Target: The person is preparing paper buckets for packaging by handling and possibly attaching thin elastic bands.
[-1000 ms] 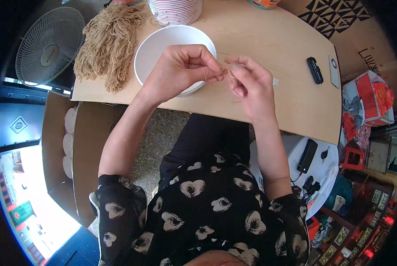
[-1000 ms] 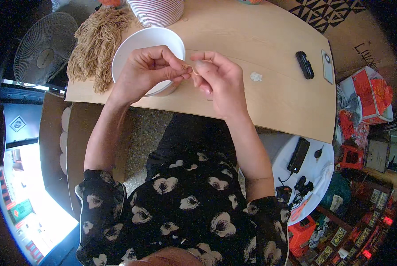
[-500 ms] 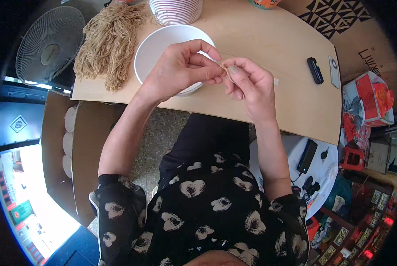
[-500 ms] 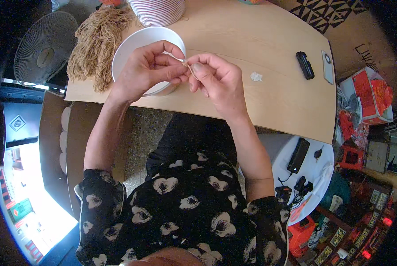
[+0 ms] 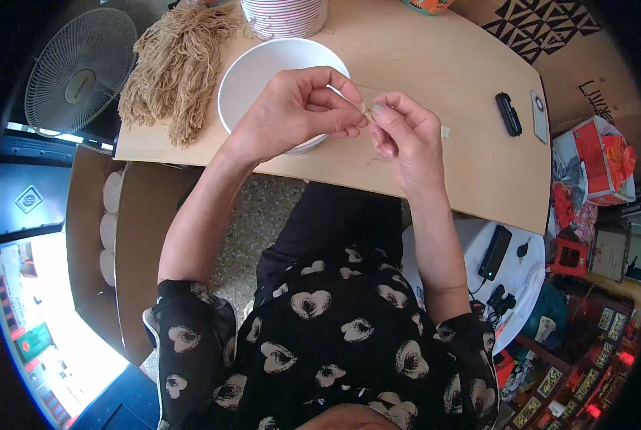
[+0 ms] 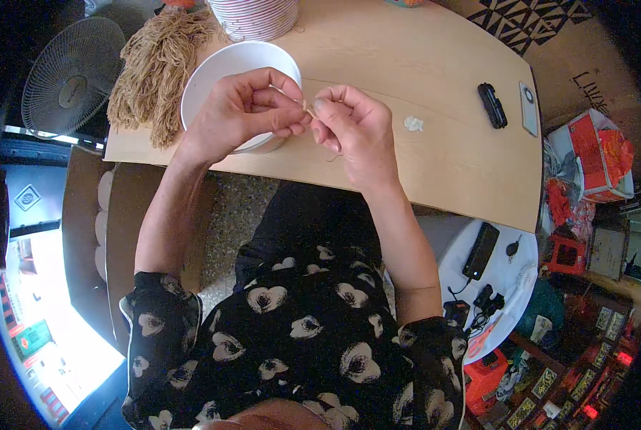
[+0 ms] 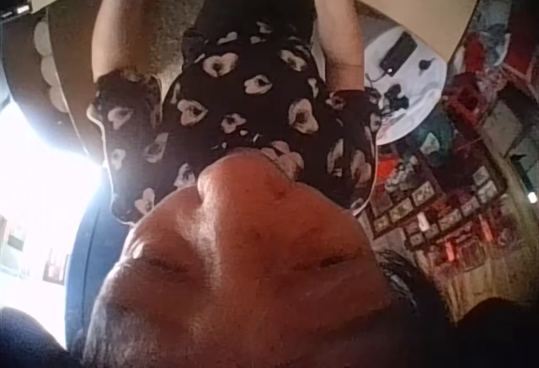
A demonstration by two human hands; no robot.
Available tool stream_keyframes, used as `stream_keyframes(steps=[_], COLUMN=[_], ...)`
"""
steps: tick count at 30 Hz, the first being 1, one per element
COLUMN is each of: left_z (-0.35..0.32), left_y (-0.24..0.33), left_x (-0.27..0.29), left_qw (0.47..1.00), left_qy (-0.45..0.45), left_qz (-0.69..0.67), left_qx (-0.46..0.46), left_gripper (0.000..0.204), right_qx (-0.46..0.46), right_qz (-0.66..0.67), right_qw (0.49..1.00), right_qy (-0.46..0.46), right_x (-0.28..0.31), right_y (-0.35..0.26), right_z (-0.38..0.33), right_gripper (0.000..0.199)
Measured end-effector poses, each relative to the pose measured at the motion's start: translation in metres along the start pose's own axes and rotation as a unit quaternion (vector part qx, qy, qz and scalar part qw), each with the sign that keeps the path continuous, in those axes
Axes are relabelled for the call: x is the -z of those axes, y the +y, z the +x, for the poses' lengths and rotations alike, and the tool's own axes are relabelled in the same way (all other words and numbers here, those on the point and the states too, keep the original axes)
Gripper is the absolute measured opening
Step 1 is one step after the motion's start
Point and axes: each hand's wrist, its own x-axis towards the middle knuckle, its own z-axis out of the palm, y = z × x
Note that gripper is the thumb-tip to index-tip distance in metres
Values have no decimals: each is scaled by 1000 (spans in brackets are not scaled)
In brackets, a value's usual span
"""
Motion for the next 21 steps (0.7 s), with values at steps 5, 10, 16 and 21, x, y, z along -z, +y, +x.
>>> stream_keyframes(steps=[5, 10, 16, 21], left_z=[0, 2, 0, 0], left_y=[0, 1, -1, -2], left_x=[0, -1, -2, -1], left_qw=[1000, 1000, 1000, 1000], left_qy=[-1, 2, 5, 11], left_qz=[-15, 28, -10, -21], left_qx=[3, 3, -9, -3], left_gripper=[24, 26, 20, 16], right_qx=[-17, 70, 51, 54], right_qz=[2, -103, -134, -137], right_qw=[1000, 992, 990, 989], right_qy=[-1, -3, 7, 15], right_x=[1, 0, 3, 0], right_y=[-6, 0, -4, -1], right_z=[-2, -3, -2, -1], right_gripper=[15, 16, 15, 12])
